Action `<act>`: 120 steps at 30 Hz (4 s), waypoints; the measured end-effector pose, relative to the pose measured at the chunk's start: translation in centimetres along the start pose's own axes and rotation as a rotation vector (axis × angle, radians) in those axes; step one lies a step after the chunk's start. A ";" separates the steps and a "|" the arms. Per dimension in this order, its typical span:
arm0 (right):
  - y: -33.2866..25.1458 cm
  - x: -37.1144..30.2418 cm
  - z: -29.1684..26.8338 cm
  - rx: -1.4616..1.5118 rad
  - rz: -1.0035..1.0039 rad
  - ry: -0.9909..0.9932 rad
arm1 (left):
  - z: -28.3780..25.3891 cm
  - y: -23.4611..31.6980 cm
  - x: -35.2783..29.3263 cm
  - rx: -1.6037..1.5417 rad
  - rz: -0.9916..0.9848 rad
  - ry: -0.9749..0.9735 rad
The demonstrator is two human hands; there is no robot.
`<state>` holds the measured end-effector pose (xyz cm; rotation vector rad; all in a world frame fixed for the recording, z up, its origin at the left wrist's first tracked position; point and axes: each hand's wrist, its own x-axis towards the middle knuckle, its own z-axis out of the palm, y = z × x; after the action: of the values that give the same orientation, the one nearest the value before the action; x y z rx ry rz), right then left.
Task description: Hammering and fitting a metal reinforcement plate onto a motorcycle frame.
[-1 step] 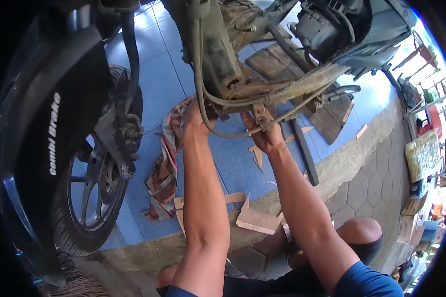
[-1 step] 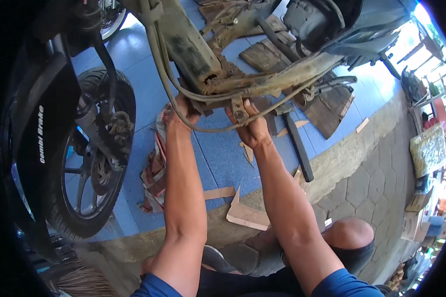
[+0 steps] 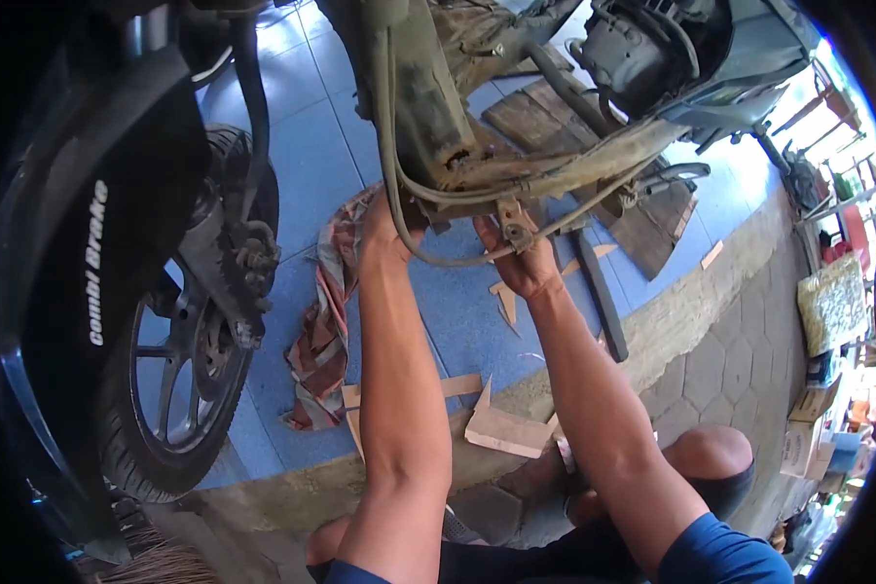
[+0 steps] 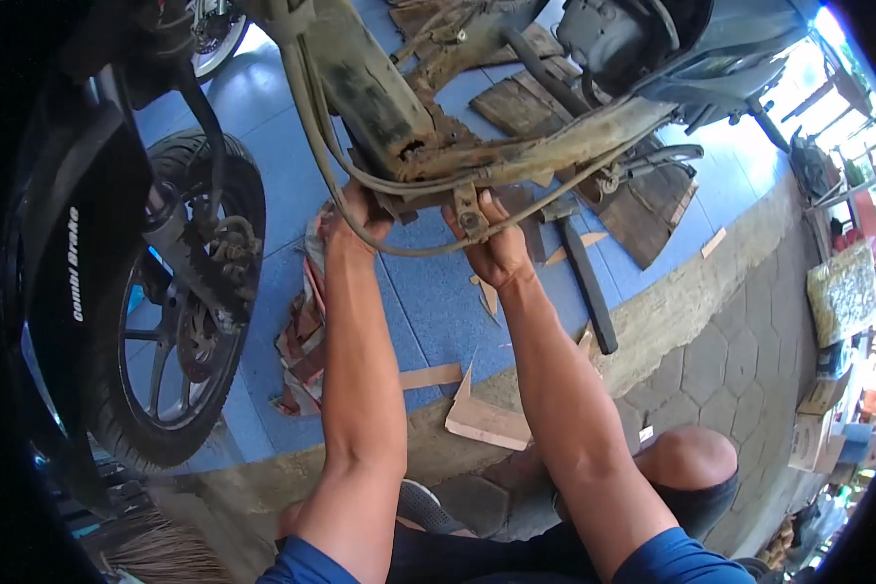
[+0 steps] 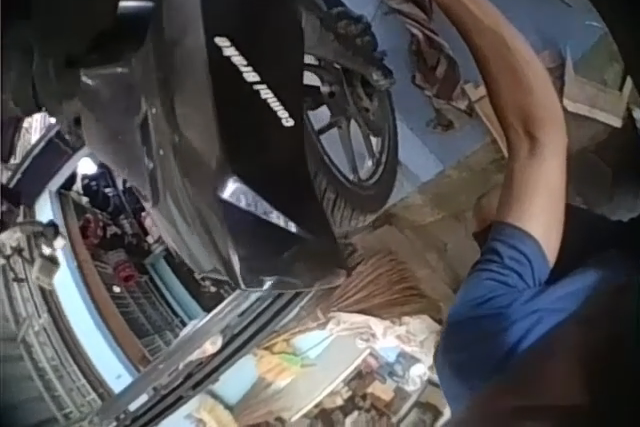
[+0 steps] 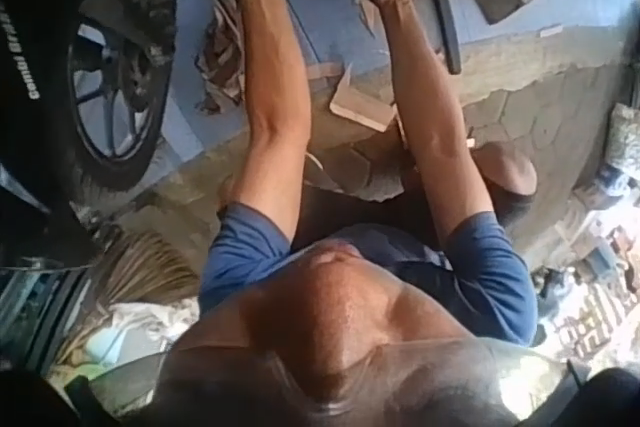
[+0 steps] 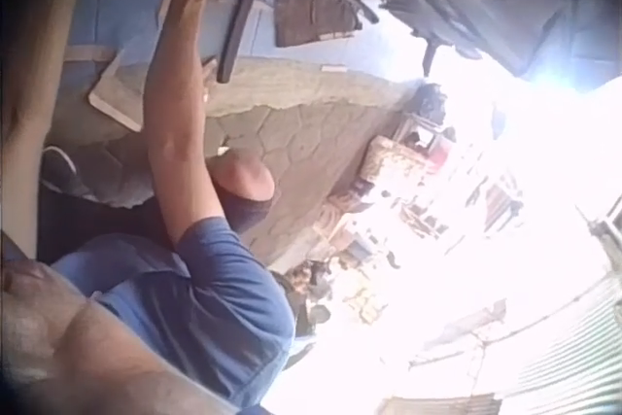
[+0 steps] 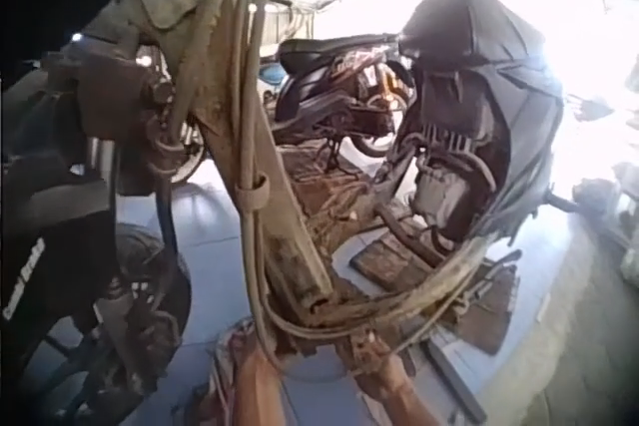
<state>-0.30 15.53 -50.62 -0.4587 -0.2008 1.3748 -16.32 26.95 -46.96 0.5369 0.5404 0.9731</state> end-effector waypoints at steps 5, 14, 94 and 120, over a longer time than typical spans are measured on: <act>0.0 0.3 -0.2 0.057 -0.012 0.018 | 0.0 -0.8 1.0 -0.086 0.014 0.057; 0.7 0.6 -0.7 0.082 0.011 0.063 | -0.4 -0.3 1.0 -0.153 0.046 -0.041; -1.7 0.4 -2.2 -0.083 -0.015 0.143 | 2.0 0.7 -0.5 -0.217 -0.097 0.040; -1.4 0.1 -0.1 -0.065 0.052 0.052 | 2.0 0.1 0.3 -0.113 0.087 -0.021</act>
<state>0.97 15.47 -50.12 -0.5565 -0.1923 1.4090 -14.96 26.95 -45.47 0.4717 0.4428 1.0732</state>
